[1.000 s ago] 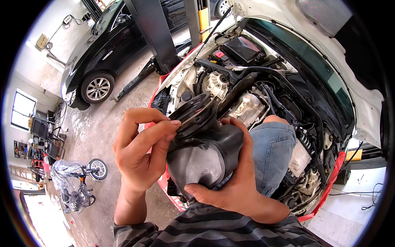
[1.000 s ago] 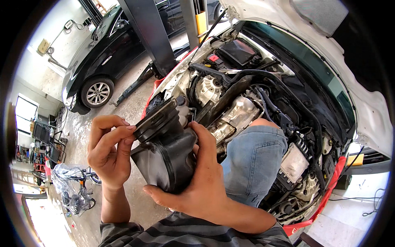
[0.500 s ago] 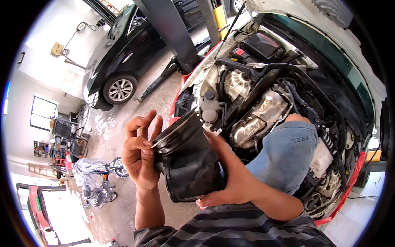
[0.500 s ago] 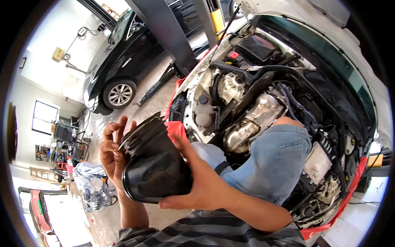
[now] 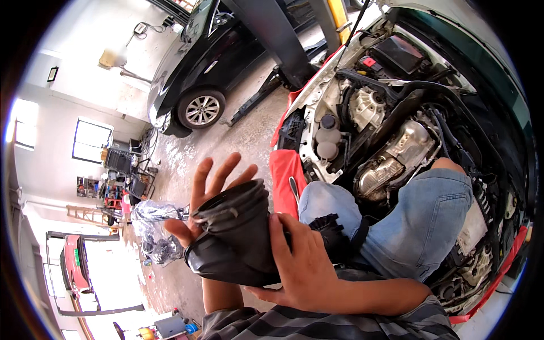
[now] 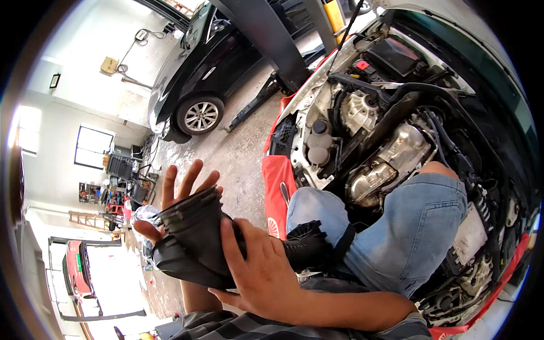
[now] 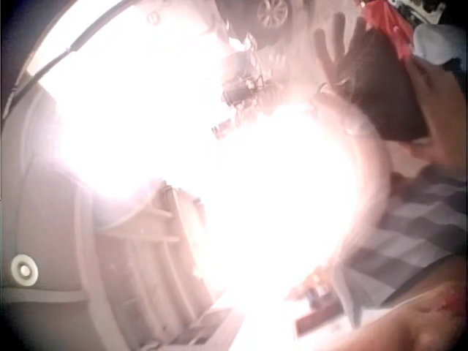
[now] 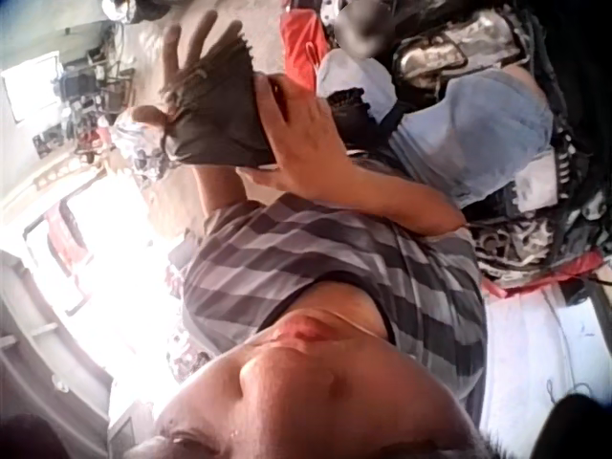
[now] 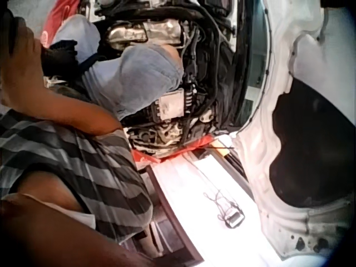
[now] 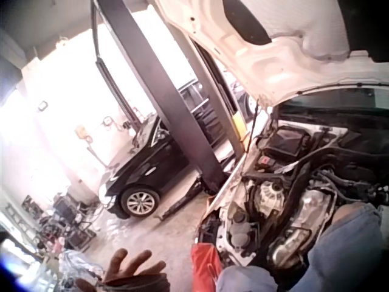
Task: The person works on a car engine, manipulating various hoses, connectors, and parts. They use a screwdriver and an impact driver to detach and handle engine components like an air intake hose and an ECU unit.
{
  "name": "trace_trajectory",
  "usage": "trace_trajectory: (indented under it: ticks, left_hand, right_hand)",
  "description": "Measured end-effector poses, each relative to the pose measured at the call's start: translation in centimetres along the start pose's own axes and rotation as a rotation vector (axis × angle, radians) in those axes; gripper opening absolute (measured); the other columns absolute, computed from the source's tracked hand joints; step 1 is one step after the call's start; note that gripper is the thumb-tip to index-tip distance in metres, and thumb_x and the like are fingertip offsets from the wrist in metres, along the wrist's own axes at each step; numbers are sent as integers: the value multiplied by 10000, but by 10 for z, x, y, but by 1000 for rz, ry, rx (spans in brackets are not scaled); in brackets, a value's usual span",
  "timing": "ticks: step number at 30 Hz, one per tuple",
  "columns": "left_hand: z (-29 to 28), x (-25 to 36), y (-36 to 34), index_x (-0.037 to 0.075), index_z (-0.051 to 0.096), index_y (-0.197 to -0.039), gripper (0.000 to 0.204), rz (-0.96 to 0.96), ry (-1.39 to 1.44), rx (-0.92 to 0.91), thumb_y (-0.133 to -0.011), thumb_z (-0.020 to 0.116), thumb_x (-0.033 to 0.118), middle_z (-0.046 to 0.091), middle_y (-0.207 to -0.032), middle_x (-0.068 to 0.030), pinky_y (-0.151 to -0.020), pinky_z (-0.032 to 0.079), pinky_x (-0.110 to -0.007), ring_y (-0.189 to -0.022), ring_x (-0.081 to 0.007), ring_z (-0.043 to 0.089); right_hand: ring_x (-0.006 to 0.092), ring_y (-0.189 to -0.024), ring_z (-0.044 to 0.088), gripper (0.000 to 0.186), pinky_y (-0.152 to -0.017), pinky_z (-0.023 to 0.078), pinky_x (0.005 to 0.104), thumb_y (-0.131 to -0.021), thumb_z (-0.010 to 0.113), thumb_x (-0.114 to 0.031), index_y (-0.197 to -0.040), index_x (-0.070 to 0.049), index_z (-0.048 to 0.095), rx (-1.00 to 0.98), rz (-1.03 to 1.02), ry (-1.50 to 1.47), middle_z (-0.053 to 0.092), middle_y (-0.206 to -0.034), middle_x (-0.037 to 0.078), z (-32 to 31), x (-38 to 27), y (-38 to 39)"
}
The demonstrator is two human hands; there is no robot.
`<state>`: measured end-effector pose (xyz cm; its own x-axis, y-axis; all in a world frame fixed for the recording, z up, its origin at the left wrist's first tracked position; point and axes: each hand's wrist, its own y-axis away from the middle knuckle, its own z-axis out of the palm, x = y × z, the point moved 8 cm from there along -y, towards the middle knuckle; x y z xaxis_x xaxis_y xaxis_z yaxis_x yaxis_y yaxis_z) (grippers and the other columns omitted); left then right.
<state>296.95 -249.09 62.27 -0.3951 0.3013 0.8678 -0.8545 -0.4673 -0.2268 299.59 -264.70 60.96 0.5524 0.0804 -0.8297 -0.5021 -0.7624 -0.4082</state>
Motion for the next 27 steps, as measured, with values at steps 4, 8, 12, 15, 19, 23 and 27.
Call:
trace_trajectory:
  ticks: [4, 8, 12, 15, 19, 23, 27]
  left_hand:
    - [-10, 1, 3, 44, 226, -1503, 1167, -16, 127, -194, -698, 667, 765, 268, -1473, -368, -945, 519, -543, -1241, -529, 473]
    - [-16, 2, 9, 32, 233, -1495, 1178, -37, 146, -223, -684, 693, 752, 313, -1445, -369, -923, 537, -529, -1217, -526, 497]
    - [-14, 2, 13, 6, 230, -1492, 1192, -65, 190, -207, -682, 705, 740, 361, -1403, -378, -921, 546, -509, -1224, -504, 500]
    - [-14, 1, 18, -11, 238, -1486, 1185, -85, 234, -192, -689, 708, 729, 397, -1372, -379, -924, 547, -498, -1230, -500, 495]
    - [-21, 2, 21, -37, 227, -1483, 1175, -55, 233, -221, -710, 713, 704, 423, -1351, -378, -923, 551, -485, -1232, -497, 496]
    - [-19, 6, 25, -49, 178, -1496, 1190, -54, 338, -249, -730, 702, 696, 426, -1352, -376, -980, 502, -510, -1238, -482, 500]
    - [-32, 7, 30, 29, 156, -1528, 1152, -54, 289, -323, -741, 740, 635, 444, -1376, -265, -1168, 227, -565, -1258, -418, 494]
  right_hand:
    - [383, -1092, 533, 896, -915, 412, 436, -743, 755, -397, -1449, -8, 365, 54, -90, 62, 470, -1281, 290, 12, -17, 16]
    - [377, -1079, 544, 853, -903, 421, 429, -767, 737, -395, -1454, -40, 377, 88, -122, 64, 479, -1276, 285, 16, -20, 21]
    - [371, -1073, 549, 833, -904, 421, 426, -773, 735, -397, -1453, -62, 390, 86, -118, 65, 480, -1275, 276, 18, -20, 22]
    - [370, -1066, 550, 816, -901, 425, 425, -776, 733, -397, -1449, -74, 402, 84, -122, 63, 486, -1265, 269, 19, -20, 23]
    - [360, -1071, 539, 794, -899, 429, 434, -777, 738, -364, -1448, -95, 411, 84, -127, 11, 476, -1264, 259, 22, -21, 25]
    - [353, -1062, 525, 738, -900, 427, 444, -789, 735, -299, -1440, -115, 439, 80, -146, -71, 465, -1253, 243, 28, -23, 25]
    - [362, -1062, 515, 759, -867, 433, 454, -738, 805, -292, -1402, -118, 484, 77, -221, -47, 464, -1208, 222, 39, -25, 29]
